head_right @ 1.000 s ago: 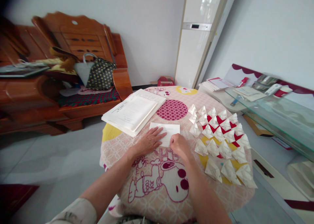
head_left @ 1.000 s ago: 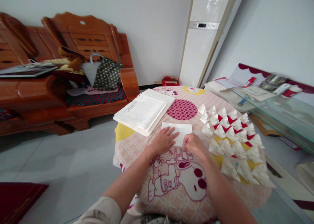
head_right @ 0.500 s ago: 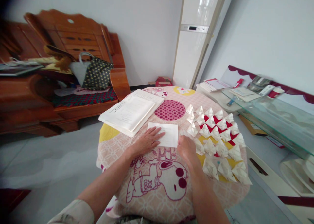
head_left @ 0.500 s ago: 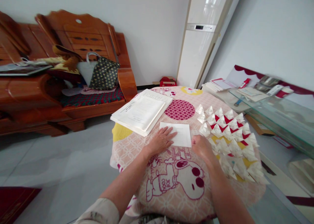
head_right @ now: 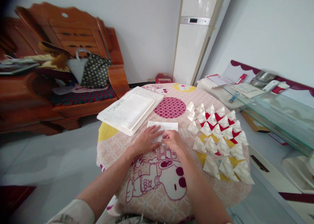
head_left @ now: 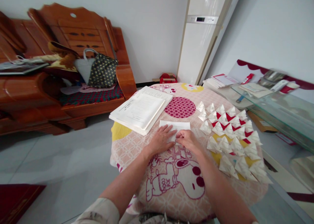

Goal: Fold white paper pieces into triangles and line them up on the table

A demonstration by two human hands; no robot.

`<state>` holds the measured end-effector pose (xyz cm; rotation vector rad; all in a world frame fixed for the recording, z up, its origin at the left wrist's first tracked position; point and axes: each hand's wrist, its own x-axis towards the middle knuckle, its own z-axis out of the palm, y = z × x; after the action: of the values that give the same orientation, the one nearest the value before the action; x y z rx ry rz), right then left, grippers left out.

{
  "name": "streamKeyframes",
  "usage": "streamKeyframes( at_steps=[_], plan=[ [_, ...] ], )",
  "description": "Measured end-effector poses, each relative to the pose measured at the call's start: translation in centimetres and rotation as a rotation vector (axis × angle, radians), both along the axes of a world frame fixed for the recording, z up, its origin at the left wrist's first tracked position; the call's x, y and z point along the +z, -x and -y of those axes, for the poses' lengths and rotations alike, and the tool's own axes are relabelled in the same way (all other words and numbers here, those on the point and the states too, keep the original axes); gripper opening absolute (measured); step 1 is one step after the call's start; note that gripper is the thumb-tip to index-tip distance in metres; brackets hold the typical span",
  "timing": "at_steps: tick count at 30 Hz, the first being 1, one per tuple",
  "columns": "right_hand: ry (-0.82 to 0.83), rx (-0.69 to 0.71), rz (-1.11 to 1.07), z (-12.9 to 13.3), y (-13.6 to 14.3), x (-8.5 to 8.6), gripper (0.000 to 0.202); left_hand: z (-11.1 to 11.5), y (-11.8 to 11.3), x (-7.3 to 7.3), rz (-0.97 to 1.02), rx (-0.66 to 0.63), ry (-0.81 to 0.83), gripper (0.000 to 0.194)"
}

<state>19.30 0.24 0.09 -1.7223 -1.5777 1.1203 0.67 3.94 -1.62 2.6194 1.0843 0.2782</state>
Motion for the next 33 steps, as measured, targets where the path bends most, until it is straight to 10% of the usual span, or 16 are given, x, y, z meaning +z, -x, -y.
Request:
streamKeyframes(
  at_steps=[13,33],
  plan=[
    [-0.024,-0.03,-0.082,0.0,-0.3,-1.2,0.006,-0.7,2.1,1.9,-0.028,0.011,0.179,0.072],
    [0.021,-0.068,-0.156,-0.1,-0.4,-1.1,0.005,-2.3,5.3,-0.1,0.245,-0.088,0.256,0.071]
  ],
)
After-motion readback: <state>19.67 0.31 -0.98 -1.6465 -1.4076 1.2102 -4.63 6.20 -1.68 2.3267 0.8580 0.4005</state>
